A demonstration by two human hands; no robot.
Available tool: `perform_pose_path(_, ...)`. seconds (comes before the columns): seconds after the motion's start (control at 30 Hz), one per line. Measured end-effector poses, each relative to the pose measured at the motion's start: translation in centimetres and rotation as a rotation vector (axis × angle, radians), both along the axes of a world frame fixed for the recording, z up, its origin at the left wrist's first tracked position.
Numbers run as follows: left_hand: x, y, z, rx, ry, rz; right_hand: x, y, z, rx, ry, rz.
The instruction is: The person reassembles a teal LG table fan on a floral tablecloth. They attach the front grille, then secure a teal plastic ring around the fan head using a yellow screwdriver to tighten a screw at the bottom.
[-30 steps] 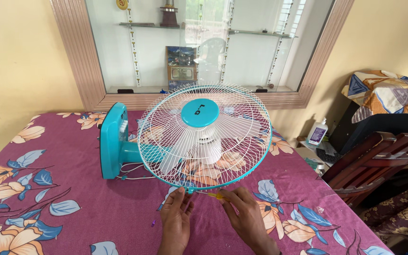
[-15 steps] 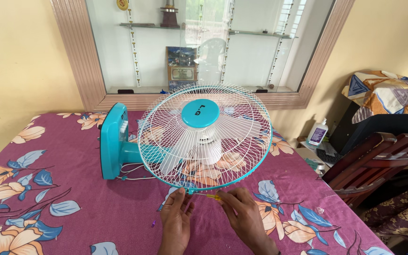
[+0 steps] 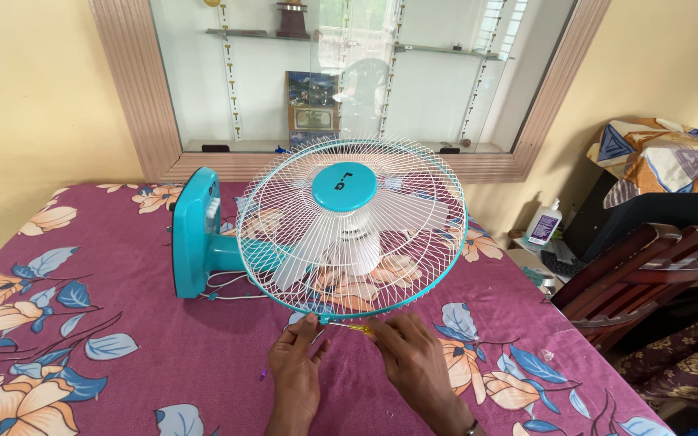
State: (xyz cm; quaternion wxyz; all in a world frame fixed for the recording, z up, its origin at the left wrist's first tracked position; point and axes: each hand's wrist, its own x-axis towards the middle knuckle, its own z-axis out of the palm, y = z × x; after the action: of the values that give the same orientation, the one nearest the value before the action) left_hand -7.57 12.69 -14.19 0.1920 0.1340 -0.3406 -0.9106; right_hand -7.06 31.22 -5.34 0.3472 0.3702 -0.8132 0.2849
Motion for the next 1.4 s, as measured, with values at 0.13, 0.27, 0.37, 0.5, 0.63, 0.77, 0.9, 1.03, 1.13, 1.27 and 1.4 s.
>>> perform_pose_path(0.13, 0.4, -0.1, 0.4, 0.006, -0.036, 0.000, 0.5, -0.3, 1.1, 0.016, -0.015, 0.021)
perform_pose_path(0.27, 0.7, 0.3, 0.7, 0.134, 0.026, -0.040, 1.3, -0.5, 2.2, 0.038, -0.045, 0.015)
perform_pose_path(0.37, 1.0, 0.3, 1.1, 0.135, -0.034, -0.030, 1.8, -0.7, 2.6, 0.063, -0.183, -0.036)
perform_pose_path(0.5, 1.6, 0.4, 1.6, 0.070, -0.033, -0.029, 1.3, -0.8, 2.6, 0.026, -0.383, -0.014)
perform_pose_path(0.63, 1.3, 0.1, 2.1, 0.079, -0.083, 0.000, -0.1, -0.7, 1.4, 0.002, -0.584, 0.097)
perform_pose_path(0.77, 1.1, -0.1, 1.5, 0.081, -0.093, -0.002, -1.7, -0.9, -0.3, -0.079, -0.976, 0.085)
perform_pose_path(0.9, 0.7, -0.4, 1.0, 0.080, -0.089, 0.014, -2.4, -1.0, -1.7, -0.252, -1.192, 0.270)
perform_pose_path(1.03, 0.5, -0.6, 1.3, 0.053, -0.082, 0.017, -2.7, -0.8, -2.4, -0.585, -1.672, 0.447)
perform_pose_path(1.13, 0.8, -0.6, 1.8, 0.017, -0.134, 0.018, -2.5, -0.8, -2.6, -0.759, -1.949, 0.478)
perform_pose_path(1.27, 0.7, -0.7, 2.1, 0.025, -0.084, 0.039, -2.0, -0.8, -2.3, -0.798, -2.002, 0.503)
perform_pose_path(1.4, 0.4, -0.5, 1.9, 0.070, -0.041, 0.070, -1.2, -0.6, -2.0, -0.711, -1.818, 0.476)
